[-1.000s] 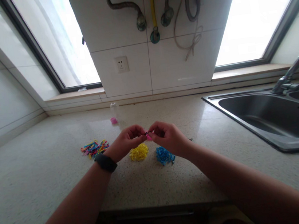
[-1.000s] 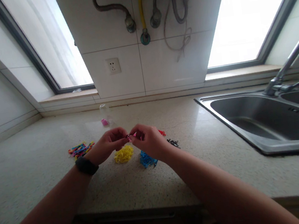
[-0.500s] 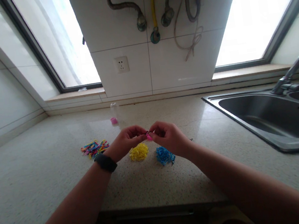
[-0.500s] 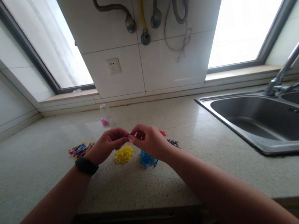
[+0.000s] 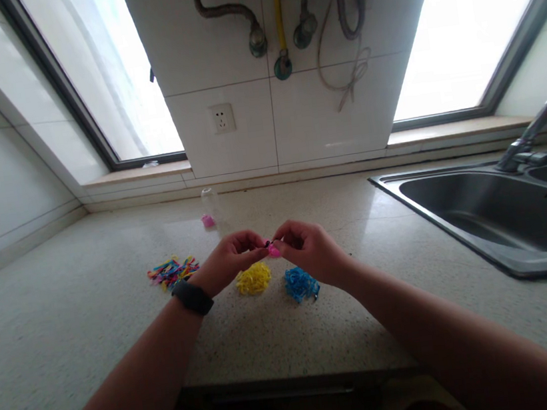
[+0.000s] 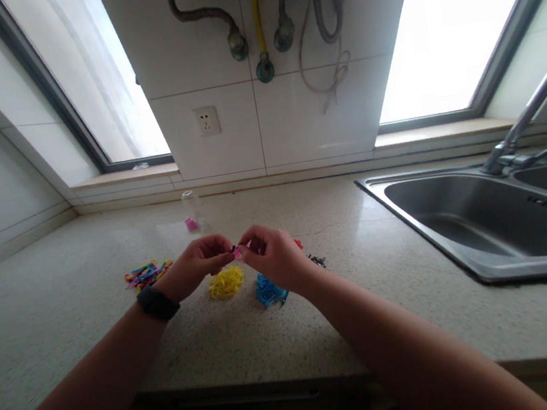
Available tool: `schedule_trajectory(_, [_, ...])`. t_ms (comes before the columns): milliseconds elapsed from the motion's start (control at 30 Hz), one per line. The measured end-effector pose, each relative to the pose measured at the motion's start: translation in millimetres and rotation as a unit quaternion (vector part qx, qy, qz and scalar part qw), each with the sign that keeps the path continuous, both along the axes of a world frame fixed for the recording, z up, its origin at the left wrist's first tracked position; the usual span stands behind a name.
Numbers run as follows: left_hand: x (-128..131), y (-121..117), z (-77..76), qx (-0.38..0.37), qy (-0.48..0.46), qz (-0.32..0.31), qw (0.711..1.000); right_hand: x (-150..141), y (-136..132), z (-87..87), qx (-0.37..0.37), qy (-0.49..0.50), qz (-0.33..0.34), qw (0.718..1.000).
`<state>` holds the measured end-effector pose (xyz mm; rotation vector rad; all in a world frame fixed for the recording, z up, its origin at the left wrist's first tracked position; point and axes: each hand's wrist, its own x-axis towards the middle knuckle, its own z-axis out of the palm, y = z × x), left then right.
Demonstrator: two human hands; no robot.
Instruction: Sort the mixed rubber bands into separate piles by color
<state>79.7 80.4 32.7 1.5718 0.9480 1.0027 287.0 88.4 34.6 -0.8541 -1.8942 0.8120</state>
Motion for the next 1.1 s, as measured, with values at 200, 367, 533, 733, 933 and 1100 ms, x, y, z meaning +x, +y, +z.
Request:
schedule_trajectory(200, [-2.5, 2.2, -4.0, -0.004, -0.009, 0.001, 1.000, 4.7, 0.2, 4.0, -0.003, 0.020, -0.004, 1.000])
schedule_trajectory(367, [-3.6, 2.1, -5.9, -0.012, -0.044, -0.004, 0.999, 14.3, 2.0, 10.8, -0.012, 0.066, -0.011, 0.998])
schedule_trajectory(533, [-5.1, 2.0, -7.1, -0.021, -0.066, -0.005, 0.998, 24.1, 8.3, 17.6, -0.008, 0.092, -0.039, 0.995])
schedule_trajectory(733, [-5.3, 0.9, -6.8, -0.027, -0.083, -0.015, 0.996, 29.2, 15.3, 21.2, 0.001, 0.107, -0.053, 0.993])
schedule_trajectory(933, [-3.9, -1.0, -5.5, -0.029, -0.093, -0.023, 0.995, 34.3, 18.8, 22.3, -0.001, 0.106, -0.065, 0.992])
schedule_trajectory(1100, [-2.2, -2.8, -3.2, -0.026, -0.085, -0.017, 0.996, 39.6, 26.1, 19.6, 0.005, 0.106, -0.080, 0.991])
